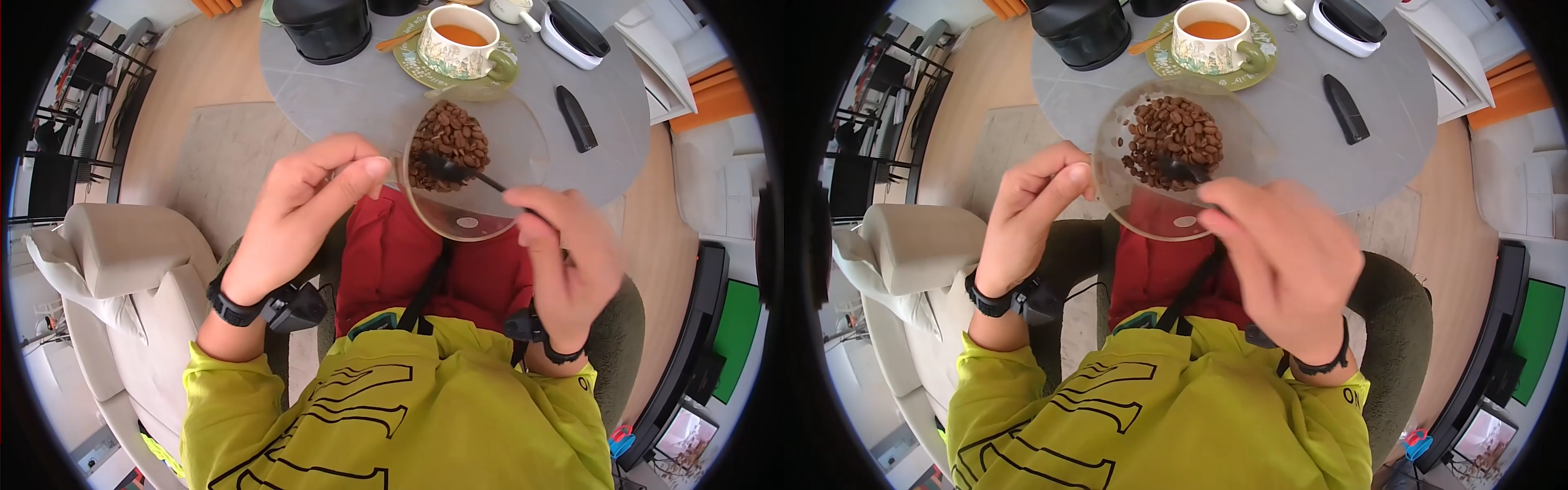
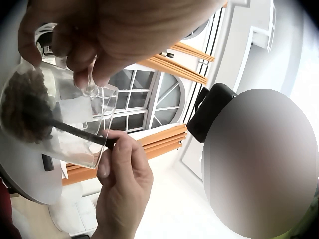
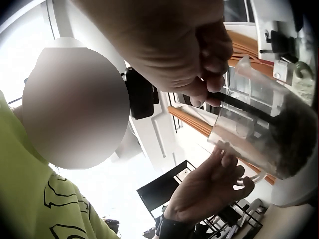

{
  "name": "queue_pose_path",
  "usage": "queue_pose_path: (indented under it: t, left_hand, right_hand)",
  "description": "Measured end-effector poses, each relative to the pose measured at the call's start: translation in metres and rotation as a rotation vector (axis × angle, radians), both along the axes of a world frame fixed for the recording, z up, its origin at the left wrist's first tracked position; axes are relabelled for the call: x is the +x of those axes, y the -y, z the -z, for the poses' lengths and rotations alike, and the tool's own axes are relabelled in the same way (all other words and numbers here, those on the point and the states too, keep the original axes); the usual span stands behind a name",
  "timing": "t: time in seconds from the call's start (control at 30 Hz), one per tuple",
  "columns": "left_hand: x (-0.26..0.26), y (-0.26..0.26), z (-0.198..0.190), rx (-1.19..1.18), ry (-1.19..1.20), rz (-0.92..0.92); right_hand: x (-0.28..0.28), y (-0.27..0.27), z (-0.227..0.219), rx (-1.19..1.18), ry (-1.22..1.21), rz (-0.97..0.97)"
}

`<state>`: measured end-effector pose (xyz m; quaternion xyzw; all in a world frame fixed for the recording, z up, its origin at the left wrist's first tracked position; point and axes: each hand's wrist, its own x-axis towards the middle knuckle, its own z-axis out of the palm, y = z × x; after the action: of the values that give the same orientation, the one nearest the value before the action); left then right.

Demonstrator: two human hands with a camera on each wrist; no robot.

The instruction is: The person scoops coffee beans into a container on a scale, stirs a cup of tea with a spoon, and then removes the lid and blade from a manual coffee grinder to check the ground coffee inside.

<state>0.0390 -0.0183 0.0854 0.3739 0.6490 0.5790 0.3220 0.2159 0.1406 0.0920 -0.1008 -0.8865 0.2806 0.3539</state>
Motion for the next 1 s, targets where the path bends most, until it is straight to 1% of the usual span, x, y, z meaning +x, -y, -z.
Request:
queue_pose_path:
  t: [0.03, 0.07, 0.13, 0.17, 0.23, 0.27, 0.33, 0.37, 0.43, 0.47, 0.53, 0.57, 0.63, 0.67, 0.73, 0.77, 0.83, 1.0]
  left_hand:
    - [-0.001, 0.001, -0.002, 0.000, 0.001, 0.000]
    - [-0.003, 0.002, -0.003, -0.001, -0.015, 0.001]
    - [-0.006, 0.004, -0.003, 0.013, -0.039, 0.001]
    - [-0.006, 0.004, -0.003, 0.011, -0.037, 0.003]
    - [-0.005, 0.003, -0.004, 0.027, -0.036, 0.001]
    - [-0.005, 0.003, -0.003, 0.024, -0.035, 0.004]
    - [-0.006, 0.003, -0.002, 0.027, -0.044, 0.004]
    - [-0.006, 0.003, -0.003, 0.024, -0.043, 0.004]
    - [-0.007, 0.004, -0.004, 0.020, -0.101, 0.014]
    - [-0.006, 0.005, -0.005, 0.017, -0.099, 0.013]
    - [-0.004, 0.003, -0.006, 0.029, -0.078, 0.000]
    - [-0.003, 0.003, -0.006, 0.028, -0.075, 0.001]
    - [-0.003, 0.004, -0.006, 0.023, -0.042, -0.004]
    - [-0.003, 0.004, -0.007, 0.019, -0.040, -0.006]
    - [-0.002, 0.005, -0.008, 0.011, -0.053, 0.000]
    - [-0.002, 0.005, -0.008, 0.008, -0.051, 0.000]
    - [-0.001, 0.005, -0.007, 0.047, -0.039, -0.010]
    - [-0.001, 0.006, -0.008, 0.052, -0.012, -0.021]
  right_hand:
    - [0.004, -0.002, 0.000, -0.171, -0.046, 0.019]
    - [0.006, -0.005, 0.000, -0.173, -0.044, 0.020]
    - [0.011, -0.010, 0.000, -0.274, -0.163, -0.035]
    - [0.013, -0.014, -0.001, -0.276, -0.161, -0.033]
    - [0.017, -0.019, -0.003, -0.213, -0.103, -0.119]
    - [0.017, -0.019, -0.002, -0.217, -0.102, -0.117]
    - [0.015, -0.019, -0.001, -0.048, -0.133, -0.078]
    - [0.015, -0.021, -0.002, -0.051, -0.132, -0.078]
    - [0.014, -0.024, -0.009, 0.233, -0.092, -0.112]
    - [0.013, -0.024, -0.011, 0.229, -0.090, -0.113]
    - [0.010, -0.024, -0.012, 0.387, -0.162, -0.148]
    - [0.009, -0.024, -0.011, 0.385, -0.160, -0.148]
    - [0.007, -0.026, -0.008, 0.500, -0.265, -0.119]
    - [0.006, -0.028, -0.007, 0.496, -0.263, -0.121]
    - [0.006, -0.032, -0.009, 0.602, -0.223, -0.128]
    - [0.006, -0.032, -0.011, 0.599, -0.222, -0.128]
    - [0.005, -0.031, -0.013, 0.665, -0.084, -0.145]
    - [0.003, -0.036, -0.003, 0.651, -0.089, -0.100]
